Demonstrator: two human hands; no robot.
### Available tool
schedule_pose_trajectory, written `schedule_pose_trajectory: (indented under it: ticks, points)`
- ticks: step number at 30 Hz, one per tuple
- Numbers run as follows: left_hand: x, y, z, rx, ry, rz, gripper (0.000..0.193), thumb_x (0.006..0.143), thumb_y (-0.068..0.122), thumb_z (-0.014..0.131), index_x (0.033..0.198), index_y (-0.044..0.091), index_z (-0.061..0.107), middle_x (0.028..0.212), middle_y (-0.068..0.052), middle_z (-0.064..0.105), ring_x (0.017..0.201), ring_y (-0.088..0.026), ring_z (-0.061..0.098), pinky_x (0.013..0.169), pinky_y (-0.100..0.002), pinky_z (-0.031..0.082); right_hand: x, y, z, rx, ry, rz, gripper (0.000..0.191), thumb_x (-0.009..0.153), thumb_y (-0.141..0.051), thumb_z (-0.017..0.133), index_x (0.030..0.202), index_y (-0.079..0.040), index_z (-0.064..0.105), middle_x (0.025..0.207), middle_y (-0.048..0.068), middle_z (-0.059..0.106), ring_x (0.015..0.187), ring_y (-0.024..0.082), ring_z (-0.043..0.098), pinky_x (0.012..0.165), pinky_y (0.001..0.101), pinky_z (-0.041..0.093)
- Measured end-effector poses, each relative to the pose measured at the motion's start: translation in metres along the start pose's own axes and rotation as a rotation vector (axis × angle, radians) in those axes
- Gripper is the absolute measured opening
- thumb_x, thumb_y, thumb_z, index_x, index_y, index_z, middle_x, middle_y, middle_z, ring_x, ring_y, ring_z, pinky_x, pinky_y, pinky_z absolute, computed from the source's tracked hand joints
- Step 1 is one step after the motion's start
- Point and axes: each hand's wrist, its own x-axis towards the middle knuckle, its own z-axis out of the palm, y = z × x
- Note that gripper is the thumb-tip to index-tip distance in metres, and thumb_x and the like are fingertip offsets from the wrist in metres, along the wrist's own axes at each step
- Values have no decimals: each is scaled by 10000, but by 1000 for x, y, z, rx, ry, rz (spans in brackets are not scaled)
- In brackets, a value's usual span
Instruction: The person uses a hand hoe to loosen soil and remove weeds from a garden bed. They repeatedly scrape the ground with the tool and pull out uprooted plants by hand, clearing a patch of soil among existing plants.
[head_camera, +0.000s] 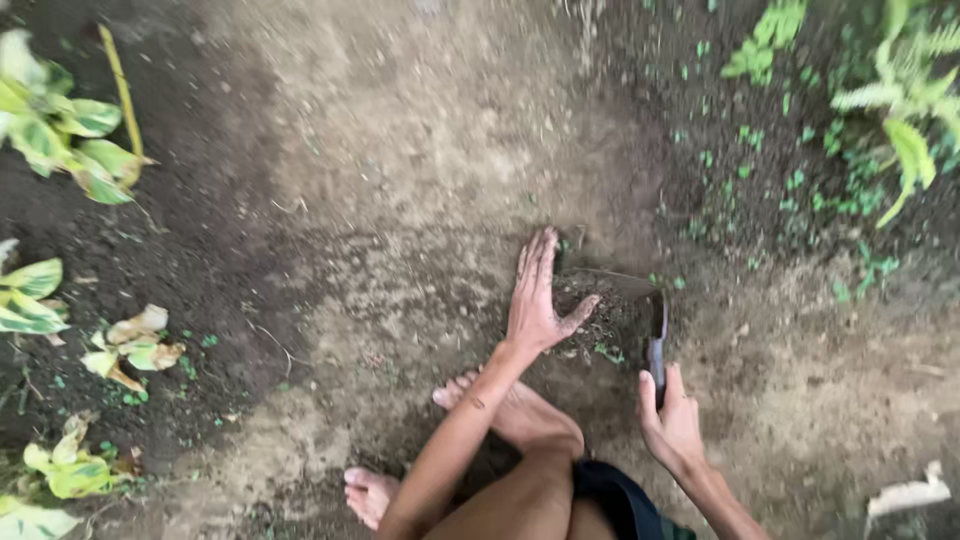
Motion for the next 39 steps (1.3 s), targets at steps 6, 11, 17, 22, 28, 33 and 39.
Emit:
schedule_pose_trajectory:
  ticks: [6,11,17,22,28,33,39]
  points:
    - [-20,-7,-3,-5,-108,-9,1059,925,572,705,1640,-41,221,1705,-244,279,1599,-394,295,1356,-497,233,24,-37,-6,490,5,-29,223,1101,-284,435,1048,-68,453,544,50,545,389,153,536,357,316,430]
    - [-38,-4,-11,99,-103,-55,1166,856,641,727,1617,-61,190,1687,-269,236,1579,-429,250,1322,-531,192,122,-83,-7,350,11,-210,249,1156,-296,426,1148,-46,426,593,55,534,423,158,554,374,306,438]
    - [-53,-3,-9,52,40,-73,1247,837,708,717,1634,-61,144,1712,-264,178,1614,-425,193,1344,-533,170,37,-15,1,-45,-117,52,254,1062,-285,473,1148,-46,460,553,90,600,401,247,596,363,374,487]
    - [-45,3,14,52,-178,79,1229,825,777,634,1631,-20,158,1701,-227,231,1604,-376,214,1334,-513,167,-62,36,13,405,109,130,208,1112,-282,470,1061,-84,507,630,48,561,456,163,526,392,314,429]
    - [-38,7,25,-22,-334,253,1178,866,775,596,1652,3,179,1705,-205,263,1606,-350,244,1343,-472,189,13,12,17,890,451,135,283,1171,-395,408,1095,-131,341,667,-17,468,475,106,467,416,283,432]
    - [-39,3,9,-60,-173,271,1211,839,798,602,1637,-6,172,1698,-224,254,1595,-369,234,1336,-470,165,-15,17,47,311,521,33,294,1134,-378,457,1064,-93,434,644,61,542,481,177,568,431,371,457]
    - [-38,13,-15,70,-211,333,1328,717,887,596,1595,-34,219,1659,-224,278,1558,-365,240,1302,-482,133,-107,-2,75,454,365,183,304,1080,-390,449,1007,-96,467,588,79,541,443,194,558,424,365,453]
